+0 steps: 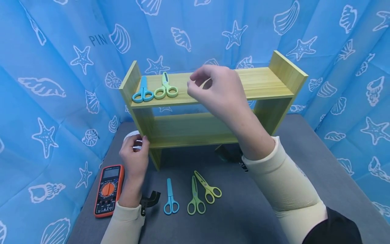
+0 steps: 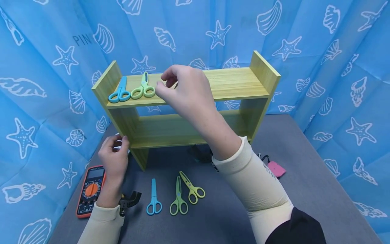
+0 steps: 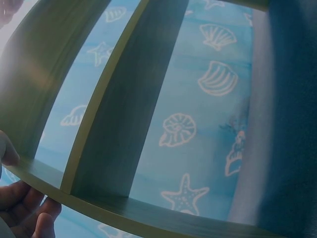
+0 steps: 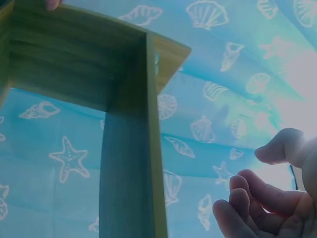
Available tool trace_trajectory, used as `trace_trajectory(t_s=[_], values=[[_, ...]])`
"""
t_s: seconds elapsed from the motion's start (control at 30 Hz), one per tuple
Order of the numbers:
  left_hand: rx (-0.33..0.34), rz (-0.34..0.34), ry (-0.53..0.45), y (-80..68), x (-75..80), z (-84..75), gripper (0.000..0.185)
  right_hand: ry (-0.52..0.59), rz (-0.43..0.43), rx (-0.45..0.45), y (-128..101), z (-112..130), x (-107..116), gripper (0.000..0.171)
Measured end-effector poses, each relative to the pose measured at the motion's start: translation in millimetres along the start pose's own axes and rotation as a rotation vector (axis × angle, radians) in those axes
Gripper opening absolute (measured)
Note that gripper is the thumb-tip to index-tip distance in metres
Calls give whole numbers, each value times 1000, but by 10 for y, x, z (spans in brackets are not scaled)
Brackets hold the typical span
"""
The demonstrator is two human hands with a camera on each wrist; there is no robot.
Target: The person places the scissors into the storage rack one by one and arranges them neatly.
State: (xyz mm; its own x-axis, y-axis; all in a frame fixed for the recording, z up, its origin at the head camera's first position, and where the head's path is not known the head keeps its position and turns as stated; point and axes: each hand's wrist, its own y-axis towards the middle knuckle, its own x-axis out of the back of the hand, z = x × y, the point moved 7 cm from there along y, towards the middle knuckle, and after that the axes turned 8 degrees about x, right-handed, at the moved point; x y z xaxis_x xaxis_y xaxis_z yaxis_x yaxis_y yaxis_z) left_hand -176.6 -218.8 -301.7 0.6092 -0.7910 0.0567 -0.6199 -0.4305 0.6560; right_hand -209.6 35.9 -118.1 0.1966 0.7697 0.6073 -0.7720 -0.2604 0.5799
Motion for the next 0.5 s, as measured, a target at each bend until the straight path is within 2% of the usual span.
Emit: trace_trajectory(t_s=[0.3,0.5], values=[[25,0,5,-7,5,-14,6,54,-128,126,-423,4,230,15],[19,-4,4,4,-3,-14,5,89,-157,142,-713,-73,334,15]])
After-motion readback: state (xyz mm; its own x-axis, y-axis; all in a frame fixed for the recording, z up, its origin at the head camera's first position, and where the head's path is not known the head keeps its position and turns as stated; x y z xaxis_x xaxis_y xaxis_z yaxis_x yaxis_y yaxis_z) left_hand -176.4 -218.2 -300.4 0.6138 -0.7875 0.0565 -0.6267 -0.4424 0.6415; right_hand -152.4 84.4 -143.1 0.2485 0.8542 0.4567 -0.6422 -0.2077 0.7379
